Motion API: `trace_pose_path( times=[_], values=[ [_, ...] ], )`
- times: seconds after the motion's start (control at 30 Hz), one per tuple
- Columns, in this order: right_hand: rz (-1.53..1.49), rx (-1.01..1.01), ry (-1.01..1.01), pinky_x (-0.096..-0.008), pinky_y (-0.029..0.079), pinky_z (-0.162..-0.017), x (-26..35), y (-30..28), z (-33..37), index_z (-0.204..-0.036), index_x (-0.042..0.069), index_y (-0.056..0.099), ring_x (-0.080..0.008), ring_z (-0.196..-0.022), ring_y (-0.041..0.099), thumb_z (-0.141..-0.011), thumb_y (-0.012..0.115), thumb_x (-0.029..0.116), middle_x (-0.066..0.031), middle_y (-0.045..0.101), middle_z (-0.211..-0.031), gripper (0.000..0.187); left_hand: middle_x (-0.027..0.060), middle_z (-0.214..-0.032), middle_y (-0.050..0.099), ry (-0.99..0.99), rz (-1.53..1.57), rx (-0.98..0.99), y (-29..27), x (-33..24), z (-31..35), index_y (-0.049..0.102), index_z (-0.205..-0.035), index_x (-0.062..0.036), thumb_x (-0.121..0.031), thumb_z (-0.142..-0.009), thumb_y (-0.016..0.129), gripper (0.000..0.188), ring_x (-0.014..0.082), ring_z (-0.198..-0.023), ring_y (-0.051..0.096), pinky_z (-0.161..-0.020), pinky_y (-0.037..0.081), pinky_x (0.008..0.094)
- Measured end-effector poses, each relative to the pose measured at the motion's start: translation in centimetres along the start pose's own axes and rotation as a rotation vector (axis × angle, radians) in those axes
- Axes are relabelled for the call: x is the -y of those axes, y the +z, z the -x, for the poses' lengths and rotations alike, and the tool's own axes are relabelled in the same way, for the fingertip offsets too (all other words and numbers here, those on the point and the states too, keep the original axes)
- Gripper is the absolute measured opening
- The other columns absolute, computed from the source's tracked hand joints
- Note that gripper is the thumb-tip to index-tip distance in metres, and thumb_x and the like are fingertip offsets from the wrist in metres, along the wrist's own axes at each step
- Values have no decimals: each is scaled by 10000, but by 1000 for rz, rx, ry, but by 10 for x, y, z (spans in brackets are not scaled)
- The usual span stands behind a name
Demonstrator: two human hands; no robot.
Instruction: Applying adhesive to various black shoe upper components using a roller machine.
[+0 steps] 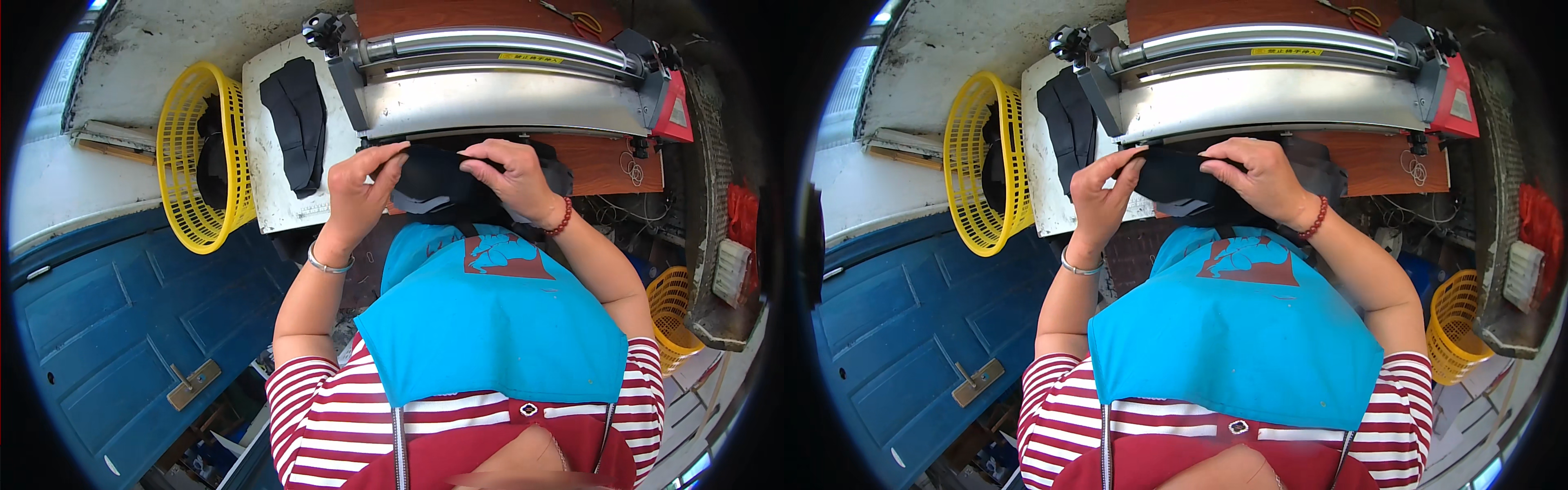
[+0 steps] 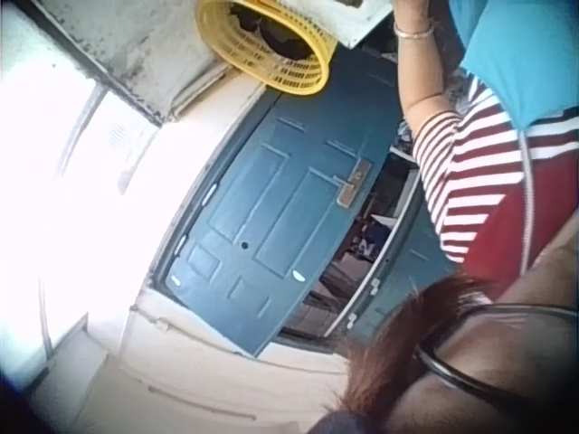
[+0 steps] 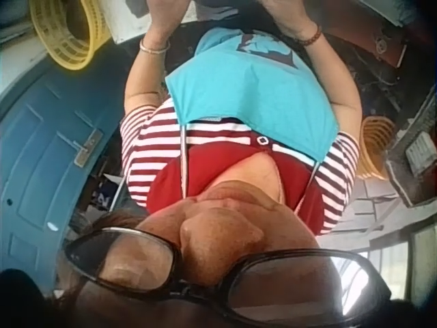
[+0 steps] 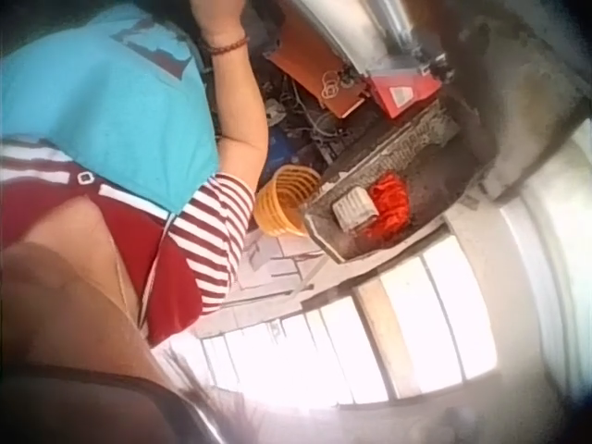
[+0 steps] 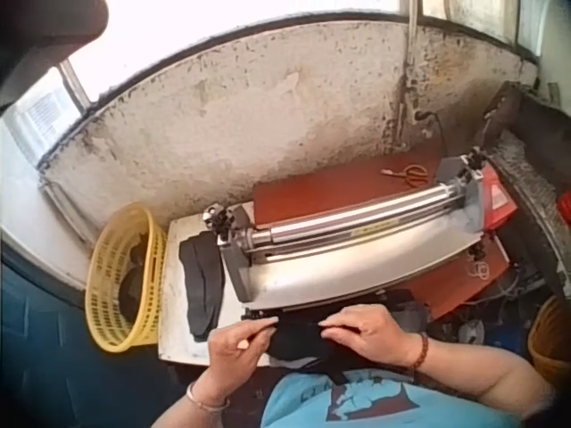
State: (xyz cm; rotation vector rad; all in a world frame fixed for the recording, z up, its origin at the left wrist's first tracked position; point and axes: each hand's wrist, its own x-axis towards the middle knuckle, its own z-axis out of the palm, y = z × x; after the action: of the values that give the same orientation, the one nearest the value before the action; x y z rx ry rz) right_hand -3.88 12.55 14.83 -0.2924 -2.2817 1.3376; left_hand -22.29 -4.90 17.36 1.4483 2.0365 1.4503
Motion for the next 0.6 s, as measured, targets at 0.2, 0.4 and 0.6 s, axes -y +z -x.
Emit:
trace_pose_path(
  times=[0.2,0.4,0.6],
  values=[
    [-471,-121,362,-212,499,-749,7,-44,7,-1192,-14,674,-31,-822,610,-981,680,97,-25,721,-865,238,-3,-775,693,-163,268,113,29,-2,-55,756,-1012,18,-107,-953,739,139,42,-684,586,-608,464,204],
    [-230,-194,556,-224,501,-745,-45,-63,4,-1149,-10,686,-46,-816,625,-981,654,75,-30,726,-905,191,135,-1235,685,487,-645,-83,75,27,-153,715,-1176,-70,-321,-924,652,361,377,-1144,635,-931,505,476],
    [-192,-219,605,-231,513,-751,-78,-57,-28,-1099,-24,715,-58,-829,636,-970,671,83,-33,722,-910,174,217,-1194,711,-190,-594,614,102,53,-237,735,-1139,6,-570,-1013,418,669,415,-1166,643,-994,484,487]
  ],
)
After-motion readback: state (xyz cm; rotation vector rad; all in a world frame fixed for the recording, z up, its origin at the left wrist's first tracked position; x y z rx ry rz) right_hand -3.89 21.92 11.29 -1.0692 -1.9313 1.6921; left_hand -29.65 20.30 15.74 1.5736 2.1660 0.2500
